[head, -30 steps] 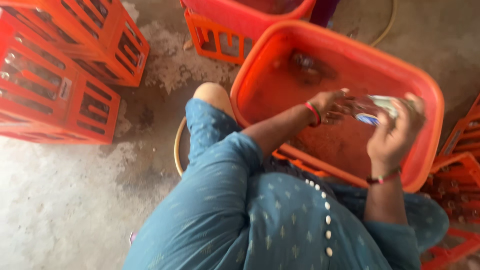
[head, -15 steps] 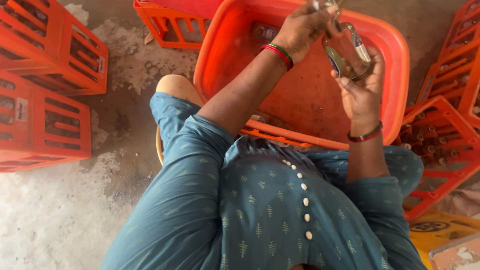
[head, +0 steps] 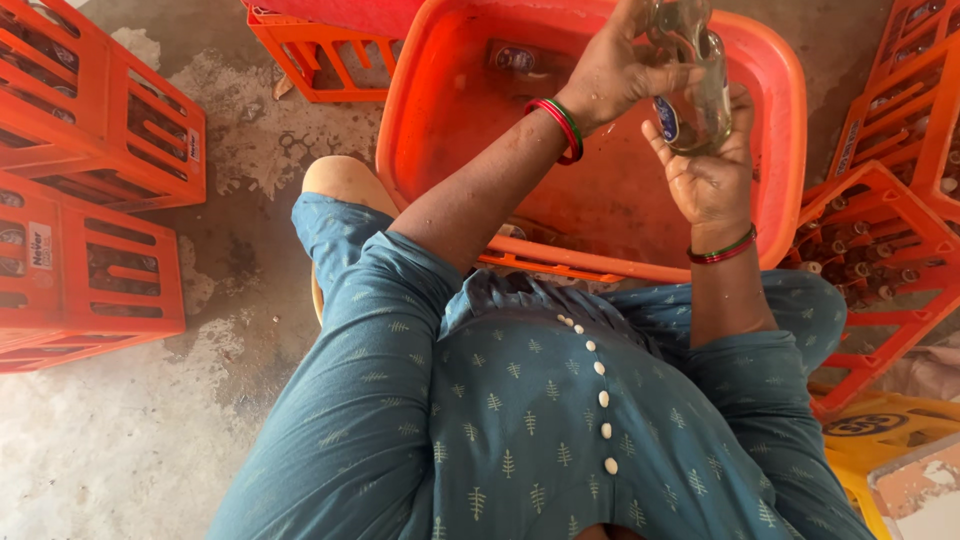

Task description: The person sits on the floor and washes glass bottles one by one in a red tub filled with water. They scrub the exterior and interior of each bottle, rinse it, and place it into an orange crate.

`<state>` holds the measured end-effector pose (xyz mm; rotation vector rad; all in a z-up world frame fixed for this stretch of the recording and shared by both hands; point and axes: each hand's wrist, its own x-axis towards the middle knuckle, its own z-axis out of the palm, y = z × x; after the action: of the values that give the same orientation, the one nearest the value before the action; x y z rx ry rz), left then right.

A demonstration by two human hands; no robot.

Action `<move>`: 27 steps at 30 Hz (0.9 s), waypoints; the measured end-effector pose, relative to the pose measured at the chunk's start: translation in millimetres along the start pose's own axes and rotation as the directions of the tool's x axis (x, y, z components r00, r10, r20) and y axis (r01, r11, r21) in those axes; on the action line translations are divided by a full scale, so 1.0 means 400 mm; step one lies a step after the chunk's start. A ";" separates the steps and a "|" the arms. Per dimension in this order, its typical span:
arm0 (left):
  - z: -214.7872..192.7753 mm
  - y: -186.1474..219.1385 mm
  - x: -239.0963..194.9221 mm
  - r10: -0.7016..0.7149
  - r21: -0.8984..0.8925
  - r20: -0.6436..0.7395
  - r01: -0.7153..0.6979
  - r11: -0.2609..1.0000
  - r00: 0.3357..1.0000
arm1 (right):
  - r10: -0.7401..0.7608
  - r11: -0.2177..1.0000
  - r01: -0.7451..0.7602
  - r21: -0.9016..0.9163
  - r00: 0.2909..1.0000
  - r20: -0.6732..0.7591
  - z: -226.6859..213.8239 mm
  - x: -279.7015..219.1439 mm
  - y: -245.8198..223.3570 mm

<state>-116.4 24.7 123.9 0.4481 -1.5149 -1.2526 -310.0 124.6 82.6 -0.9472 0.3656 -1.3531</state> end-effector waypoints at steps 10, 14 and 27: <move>-0.015 0.035 -0.006 -0.021 0.277 -0.128 0.056 0.959 0.992 | 0.081 0.996 -0.083 0.034 0.994 0.072 0.022 0.007 0.006; -0.025 0.028 -0.004 0.014 0.303 -0.155 0.034 0.952 0.988 | 0.117 0.992 -0.121 0.045 0.989 0.091 0.054 0.007 0.000; 0.005 -0.330 0.118 -0.233 0.012 -0.080 0.235 0.972 0.969 | 0.146 0.726 -0.177 -0.664 0.984 -0.103 -0.182 0.095 -0.010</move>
<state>-177.7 -61.7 32.0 0.6990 -1.4405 -1.3847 -356.0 62.9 52.9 -1.4441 1.0007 -1.0798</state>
